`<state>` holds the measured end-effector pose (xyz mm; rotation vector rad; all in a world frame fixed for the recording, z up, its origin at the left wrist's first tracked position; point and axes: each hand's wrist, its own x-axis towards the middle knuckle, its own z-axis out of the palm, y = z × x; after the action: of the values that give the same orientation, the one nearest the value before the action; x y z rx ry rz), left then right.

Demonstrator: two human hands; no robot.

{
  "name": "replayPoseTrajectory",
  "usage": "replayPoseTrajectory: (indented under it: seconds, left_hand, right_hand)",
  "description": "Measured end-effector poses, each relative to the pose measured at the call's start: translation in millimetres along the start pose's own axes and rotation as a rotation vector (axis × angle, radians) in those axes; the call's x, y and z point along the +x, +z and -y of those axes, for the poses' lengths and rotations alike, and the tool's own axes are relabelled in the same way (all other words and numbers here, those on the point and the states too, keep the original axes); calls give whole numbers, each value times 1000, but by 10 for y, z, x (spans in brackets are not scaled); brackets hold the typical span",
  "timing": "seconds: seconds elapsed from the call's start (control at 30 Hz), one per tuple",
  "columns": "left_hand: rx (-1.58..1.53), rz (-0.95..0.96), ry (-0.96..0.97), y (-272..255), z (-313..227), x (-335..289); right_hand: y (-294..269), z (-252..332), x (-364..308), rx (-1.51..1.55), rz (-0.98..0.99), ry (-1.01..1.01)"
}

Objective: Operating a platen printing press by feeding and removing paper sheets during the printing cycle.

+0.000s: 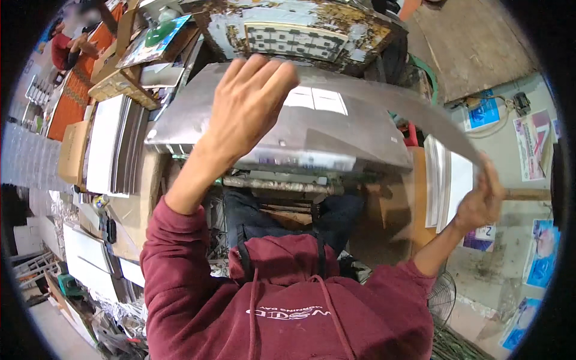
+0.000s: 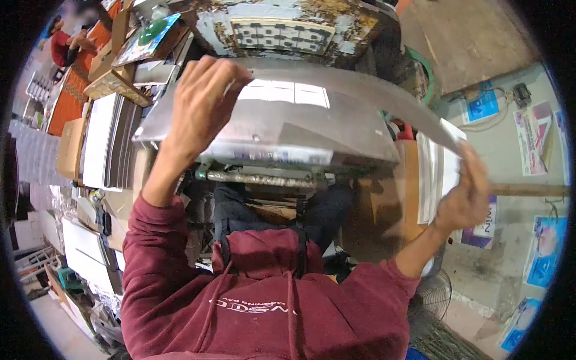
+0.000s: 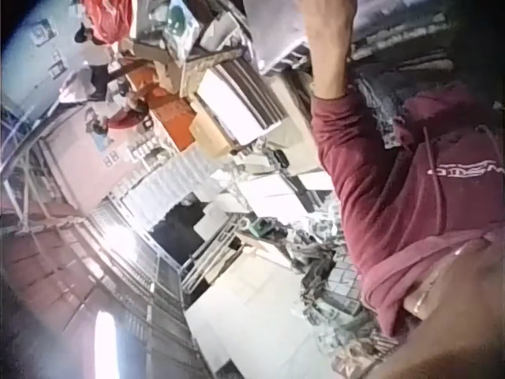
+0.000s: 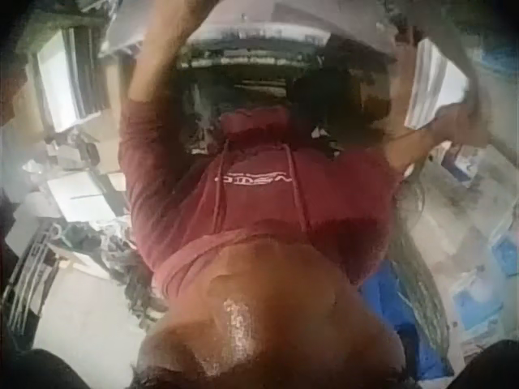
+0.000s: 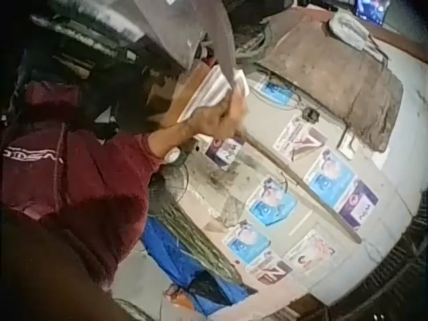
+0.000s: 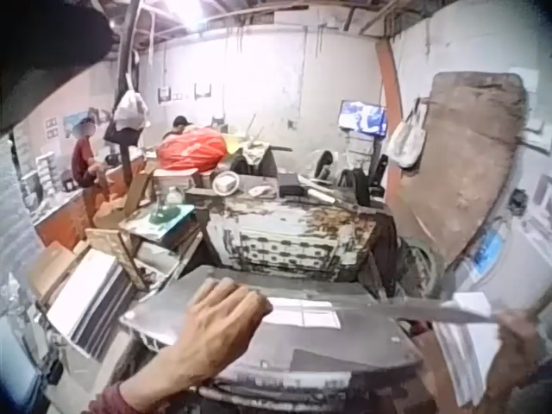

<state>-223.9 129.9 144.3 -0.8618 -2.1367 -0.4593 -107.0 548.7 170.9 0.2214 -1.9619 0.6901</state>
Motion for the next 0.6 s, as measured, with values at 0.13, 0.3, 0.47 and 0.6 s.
replayPoseTrajectory:
  seconds: [0.13,0.3,0.47,0.6]
  left_hand:
    - [147,78,-54,437,158,-733]
    - [16,512,-538,714,240,-1523]
    - [198,417,-657,705,710,-1410]
    - [322,342,-774,481,867,-1132]
  right_hand:
    - [610,-296,-575,-197,511,-192]
    - [1136,-482,-1423,-87,818,246]
    - [1658,-456,-1226,-96,888,315]
    - [2526,-538,-885,-344,1217,580]
